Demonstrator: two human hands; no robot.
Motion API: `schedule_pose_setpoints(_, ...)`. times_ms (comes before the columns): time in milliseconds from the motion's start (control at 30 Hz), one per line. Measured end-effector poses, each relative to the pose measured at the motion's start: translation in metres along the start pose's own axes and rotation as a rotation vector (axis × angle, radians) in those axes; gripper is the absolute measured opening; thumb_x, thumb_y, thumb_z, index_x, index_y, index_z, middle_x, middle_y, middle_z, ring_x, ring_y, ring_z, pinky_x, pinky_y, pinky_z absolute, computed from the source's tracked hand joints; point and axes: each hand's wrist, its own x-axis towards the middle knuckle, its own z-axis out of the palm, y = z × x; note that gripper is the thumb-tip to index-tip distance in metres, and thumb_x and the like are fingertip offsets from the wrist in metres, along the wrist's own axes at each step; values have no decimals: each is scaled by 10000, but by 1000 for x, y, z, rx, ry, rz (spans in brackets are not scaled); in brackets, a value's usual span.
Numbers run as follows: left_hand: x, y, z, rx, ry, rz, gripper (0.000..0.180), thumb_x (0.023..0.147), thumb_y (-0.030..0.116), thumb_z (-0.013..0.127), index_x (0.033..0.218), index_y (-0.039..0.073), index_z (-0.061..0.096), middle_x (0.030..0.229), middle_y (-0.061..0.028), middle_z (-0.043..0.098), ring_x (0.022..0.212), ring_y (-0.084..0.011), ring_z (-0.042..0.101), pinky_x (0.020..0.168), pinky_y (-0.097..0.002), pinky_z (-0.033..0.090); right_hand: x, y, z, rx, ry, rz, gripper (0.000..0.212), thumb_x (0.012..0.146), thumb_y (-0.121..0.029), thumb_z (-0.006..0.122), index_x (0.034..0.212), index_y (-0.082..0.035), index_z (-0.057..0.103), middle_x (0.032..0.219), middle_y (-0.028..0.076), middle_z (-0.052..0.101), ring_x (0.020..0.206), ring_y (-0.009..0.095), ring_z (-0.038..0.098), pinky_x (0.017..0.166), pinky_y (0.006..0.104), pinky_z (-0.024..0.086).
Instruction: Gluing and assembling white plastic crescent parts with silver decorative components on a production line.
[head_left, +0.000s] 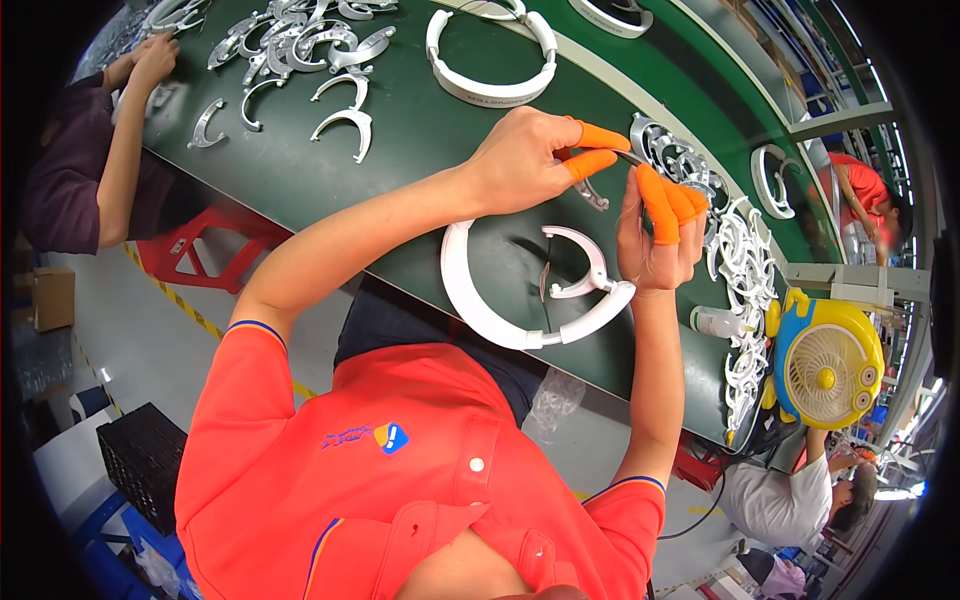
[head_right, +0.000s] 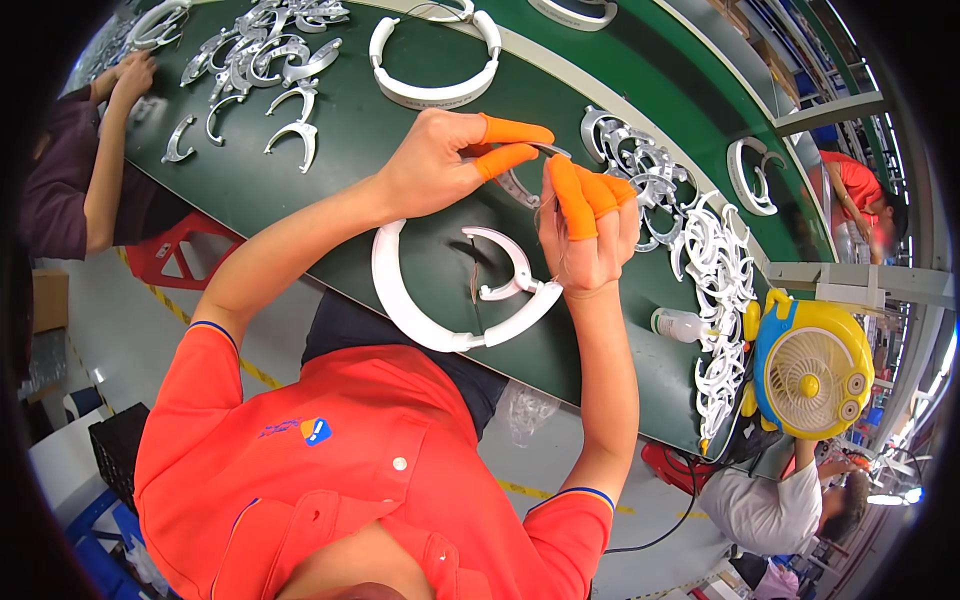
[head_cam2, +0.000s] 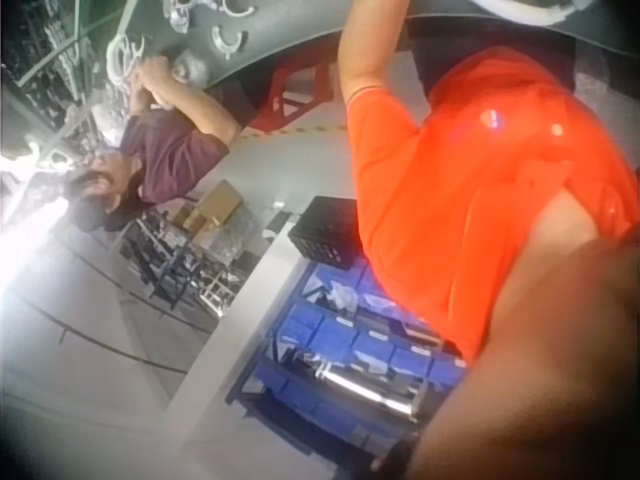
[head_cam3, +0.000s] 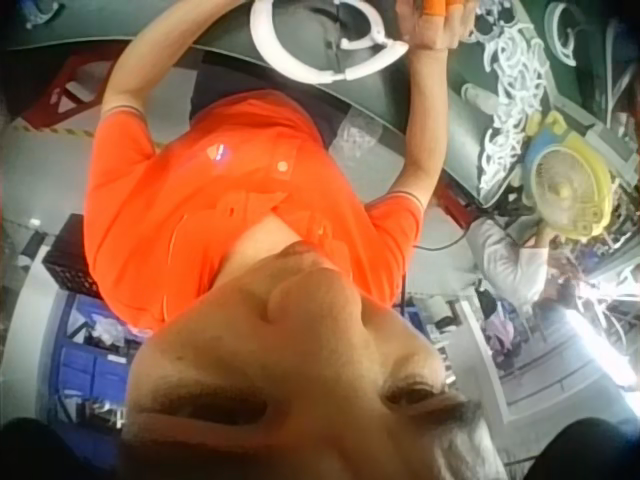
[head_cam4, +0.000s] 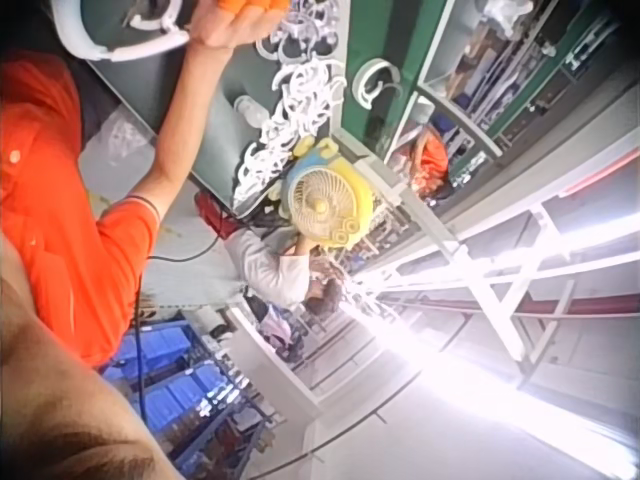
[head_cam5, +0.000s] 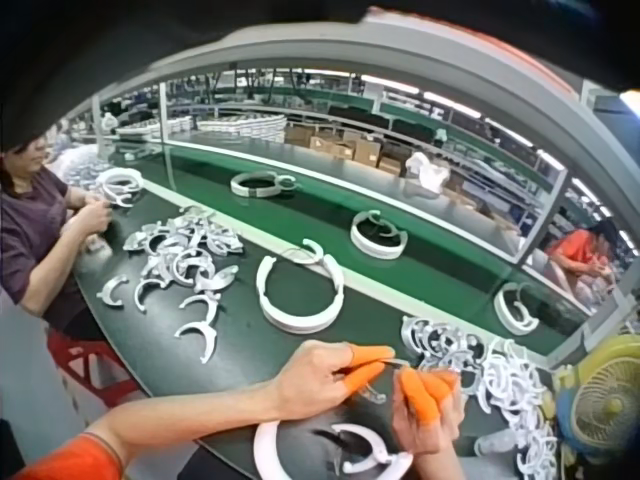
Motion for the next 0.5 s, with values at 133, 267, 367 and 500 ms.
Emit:
schedule_pose_setpoints(133, -1, -2, 2, 155, -8, 62, 235, 802, 45, 652, 1035, 54, 673, 781, -86, 667, 520, -80, 500, 466, -224, 386, 0, 1, 0, -27, 1, -63, 238, 642, 100, 749, 855, 31, 666, 761, 109, 638, 624, 249, 591, 553, 290, 474)
schedule_pose_setpoints(267, -1, 0, 2, 201, 14, 69, 230, 786, 52, 669, 1016, 50, 679, 740, -72, 652, 527, -80, 498, 469, -219, 389, -1, 3, 0, -70, -2, -73, 229, 646, 89, 751, 851, 33, 664, 751, 109, 634, 619, 249, 592, 552, 290, 476)
schedule_pose_setpoints(367, -1, 4, 2, 102, 57, 83, 226, 788, 59, 669, 1013, 44, 678, 749, -62, 658, 542, -72, 506, 491, -203, 408, -1, 2, 0, -77, -12, -57, 227, 649, 87, 748, 853, 35, 662, 748, 111, 633, 620, 249, 592, 552, 291, 476)
schedule_pose_setpoints(500, 1, 7, 1, 54, 54, 42, 215, 793, 74, 672, 1004, 34, 677, 751, -41, 656, 560, -61, 510, 510, -196, 424, 0, 1, 3, -28, -21, -46, 218, 653, 96, 737, 847, 38, 659, 755, 115, 636, 620, 253, 590, 560, 297, 481)
